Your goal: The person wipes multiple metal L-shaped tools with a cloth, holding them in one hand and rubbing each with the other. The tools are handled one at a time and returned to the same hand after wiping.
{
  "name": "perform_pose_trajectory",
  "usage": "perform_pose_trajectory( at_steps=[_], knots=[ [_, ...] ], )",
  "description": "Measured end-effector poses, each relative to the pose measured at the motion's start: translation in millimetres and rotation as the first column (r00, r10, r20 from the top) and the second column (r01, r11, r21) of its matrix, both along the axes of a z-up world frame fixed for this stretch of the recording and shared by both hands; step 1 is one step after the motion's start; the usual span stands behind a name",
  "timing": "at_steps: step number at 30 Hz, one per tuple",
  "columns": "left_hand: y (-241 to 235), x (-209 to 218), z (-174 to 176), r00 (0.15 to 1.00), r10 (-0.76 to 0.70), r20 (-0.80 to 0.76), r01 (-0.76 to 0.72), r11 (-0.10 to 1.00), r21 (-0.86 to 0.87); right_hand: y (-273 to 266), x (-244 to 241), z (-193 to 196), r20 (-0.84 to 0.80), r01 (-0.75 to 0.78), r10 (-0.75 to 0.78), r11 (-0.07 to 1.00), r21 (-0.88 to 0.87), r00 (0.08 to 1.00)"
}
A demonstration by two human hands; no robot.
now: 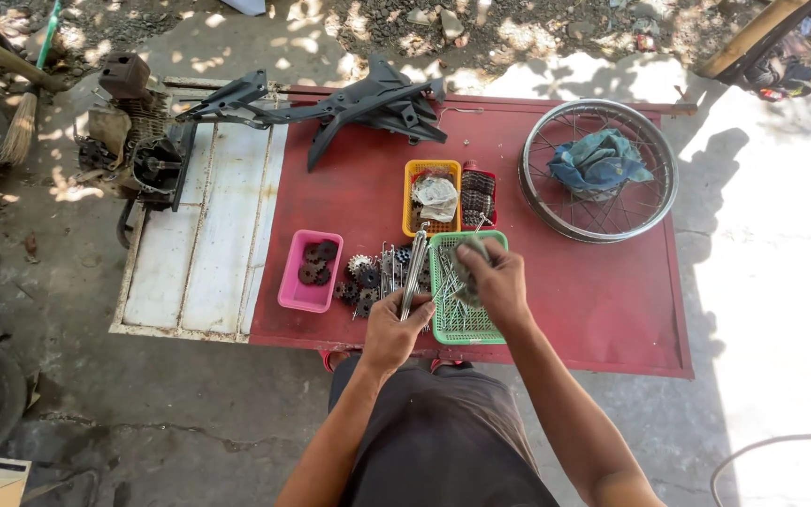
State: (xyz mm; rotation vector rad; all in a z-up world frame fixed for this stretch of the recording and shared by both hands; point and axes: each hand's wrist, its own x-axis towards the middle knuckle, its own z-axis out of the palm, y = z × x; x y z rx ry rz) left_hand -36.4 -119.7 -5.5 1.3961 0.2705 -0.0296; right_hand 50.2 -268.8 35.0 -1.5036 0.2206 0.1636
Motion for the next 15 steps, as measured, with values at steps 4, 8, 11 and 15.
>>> perform_pose_trajectory(
  at_steps=[4,8,11,15],
  knots=[
    [18.5,2.5,-5.2,1.000,-0.011,-0.011,0.011,0.999,-0.049,12.1,16.1,5.3,0.074,0.090,-0.085,0.994,-0.066,0.994],
    [42.1,17.7,-20.7,1.000,-0.008,0.004,0.009,0.995,-0.100,46.1,6.1,3.3,0.099,0.203,-0.205,0.979,0.029,0.974],
    [59.8,32.4,-13.4,1.000,0.005,0.014,-0.003,0.992,-0.129,78.1,-15.4,0.5,0.031,0.125,-0.127,0.991,0.036,0.991],
    [86.5,45.3,-2.1,0.999,-0.020,0.035,0.023,0.995,-0.093,110.8,-35.9,-12.3,0.021,0.074,-0.074,0.997,-0.035,0.997]
  ],
)
